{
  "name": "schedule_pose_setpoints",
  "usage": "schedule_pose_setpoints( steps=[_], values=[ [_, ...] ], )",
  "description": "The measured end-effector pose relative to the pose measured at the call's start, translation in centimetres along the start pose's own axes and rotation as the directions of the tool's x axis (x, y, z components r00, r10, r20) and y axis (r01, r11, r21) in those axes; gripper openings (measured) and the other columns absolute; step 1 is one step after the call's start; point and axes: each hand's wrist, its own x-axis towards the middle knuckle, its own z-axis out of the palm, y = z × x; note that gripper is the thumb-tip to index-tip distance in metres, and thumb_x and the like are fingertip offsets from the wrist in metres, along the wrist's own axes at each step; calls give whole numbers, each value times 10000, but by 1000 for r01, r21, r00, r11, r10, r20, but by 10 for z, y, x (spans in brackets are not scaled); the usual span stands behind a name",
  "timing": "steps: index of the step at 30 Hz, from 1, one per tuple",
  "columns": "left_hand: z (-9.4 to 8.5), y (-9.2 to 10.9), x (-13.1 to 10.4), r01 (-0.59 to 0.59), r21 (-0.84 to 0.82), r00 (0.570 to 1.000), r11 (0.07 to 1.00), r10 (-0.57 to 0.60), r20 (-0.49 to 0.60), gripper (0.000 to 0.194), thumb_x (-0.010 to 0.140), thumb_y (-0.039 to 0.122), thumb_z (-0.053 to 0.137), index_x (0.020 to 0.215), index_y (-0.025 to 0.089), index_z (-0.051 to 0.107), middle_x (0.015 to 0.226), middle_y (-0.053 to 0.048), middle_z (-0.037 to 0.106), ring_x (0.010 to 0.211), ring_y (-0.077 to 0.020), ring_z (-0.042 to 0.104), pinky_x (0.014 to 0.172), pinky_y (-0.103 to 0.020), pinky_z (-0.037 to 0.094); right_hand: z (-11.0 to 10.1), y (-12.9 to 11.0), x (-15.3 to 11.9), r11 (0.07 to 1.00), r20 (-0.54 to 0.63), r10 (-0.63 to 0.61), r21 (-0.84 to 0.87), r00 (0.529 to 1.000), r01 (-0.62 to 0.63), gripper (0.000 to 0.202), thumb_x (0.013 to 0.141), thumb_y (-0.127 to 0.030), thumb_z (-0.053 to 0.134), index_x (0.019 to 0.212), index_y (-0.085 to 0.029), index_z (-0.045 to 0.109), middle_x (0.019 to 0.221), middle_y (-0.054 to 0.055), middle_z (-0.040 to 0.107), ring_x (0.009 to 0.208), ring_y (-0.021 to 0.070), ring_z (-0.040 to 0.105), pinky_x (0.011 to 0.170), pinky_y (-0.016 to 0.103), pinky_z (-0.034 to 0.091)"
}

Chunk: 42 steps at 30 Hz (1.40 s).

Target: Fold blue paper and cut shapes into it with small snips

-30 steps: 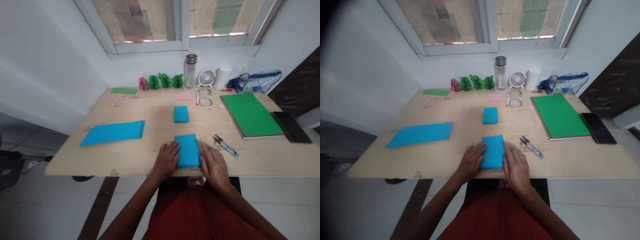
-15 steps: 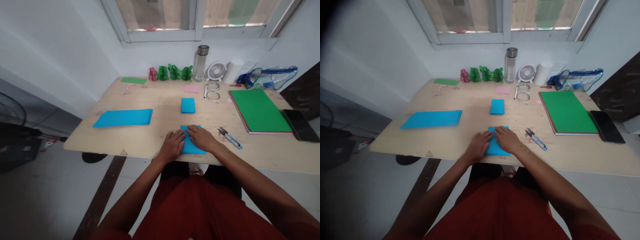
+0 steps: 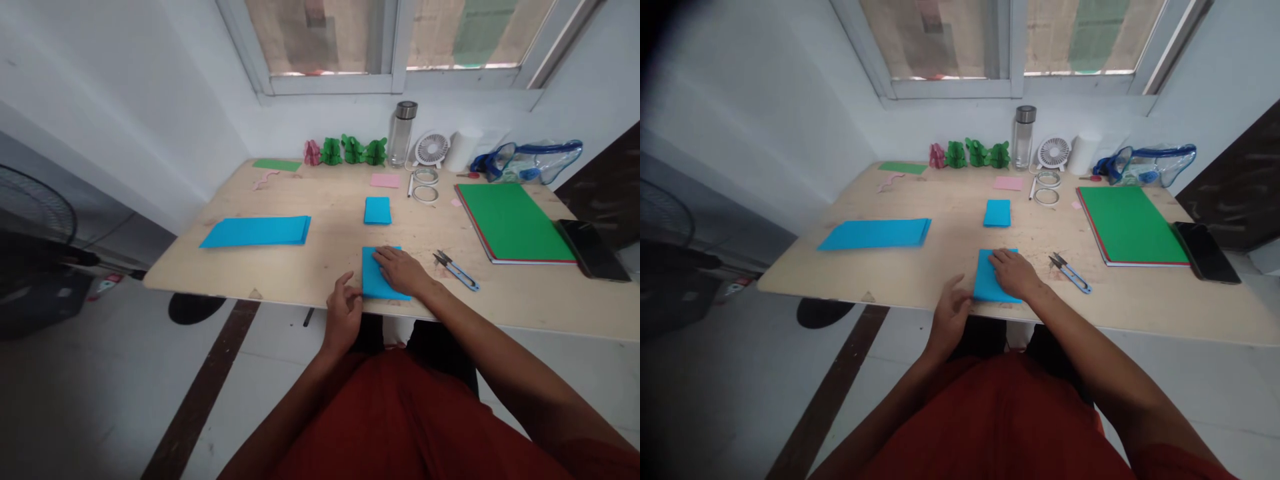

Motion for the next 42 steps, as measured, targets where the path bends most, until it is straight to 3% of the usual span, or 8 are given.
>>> schedule_pose_setpoints(
  steps=[5, 12, 17, 20, 22, 24, 33, 42],
  values=[
    [3, -6, -6, 47, 55, 999, 997, -46, -30, 319, 772, 121, 472, 1085, 184, 478, 956, -74, 639, 959, -206, 615, 938, -441, 429, 0, -1, 0, 1000, -5, -3, 6, 1000, 3, 446, 896, -191, 374, 1313, -84, 493, 1397, 161, 464, 1274, 262, 430, 1055, 431, 342],
    [0, -9, -18, 77, -55, 997, 996, -77, -10, 168, 808, 121, 431, 959, 175, 485, 971, -84, 625, 948, -178, 634, 847, -354, 494, -2, -4, -1, 1000, 5, 18, -3, 1000, -18, 445, 903, -193, 372, 1319, -88, 490, 1400, 158, 463, 1269, 257, 433, 1048, 418, 344],
    [-13, 0, -9, -206, 331, 971, 921, 235, -48, 258, 850, 136, 399, 1061, 166, 544, 1054, -107, 624, 1067, -221, 571, 933, -431, 448, 1, -7, -2, 1000, -7, 29, -10, 1000, -29, 441, 908, -193, 367, 1318, -91, 495, 1401, 158, 462, 1274, 264, 429, 1043, 419, 348],
    [-17, 5, -1, -502, 569, 857, 651, 463, 226, 385, 883, 185, 398, 1256, 171, 496, 1303, -116, 536, 1308, -281, 378, 1089, -553, 233, 3, -9, -2, 999, -16, 37, -4, 999, -37, 448, 913, -191, 357, 1333, -97, 479, 1404, 154, 460, 1287, 264, 414, 1043, 421, 344],
    [-15, 4, -2, -626, 587, 778, 514, 463, 424, 412, 899, 258, 418, 1299, 174, 474, 1373, -94, 488, 1350, -275, 323, 1126, -566, 122, 5, -9, -2, 999, -24, 46, 5, 999, -46, 448, 912, -183, 354, 1333, -94, 478, 1403, 157, 458, 1291, 263, 410, 1046, 424, 339],
    [-11, -3, -8, -659, 597, 751, 457, 431, 500, 440, 906, 331, 431, 1310, 160, 468, 1381, -93, 483, 1343, -252, 342, 1142, -540, 95, 6, -10, -2, 999, -30, 53, 14, 998, -53, 447, 909, -177, 358, 1327, -83, 483, 1401, 165, 458, 1291, 265, 410, 1051, 425, 333],
    [-1, -34, -40, -612, 680, 776, 405, 472, 418, 496, 903, 363, 418, 1328, 109, 449, 1357, -166, 485, 1332, -272, 365, 1134, -544, 27, 6, -10, -4, 998, -54, 50, 29, 997, -48, 447, 900, -184, 386, 1329, -104, 483, 1403, 156, 461, 1293, 264, 409, 1053, 435, 335],
    [-11, -34, -41, -584, 594, 804, 553, 496, 329, 478, 905, 266, 391, 1360, 120, 392, 1309, -153, 540, 1287, -246, 427, 1113, -497, 174, 6, -11, -5, 999, -64, 44, -7, 997, -44, 437, 908, -193, 382, 1323, -108, 491, 1399, 162, 465, 1293, 259, 413, 1047, 436, 334]
  ],
)
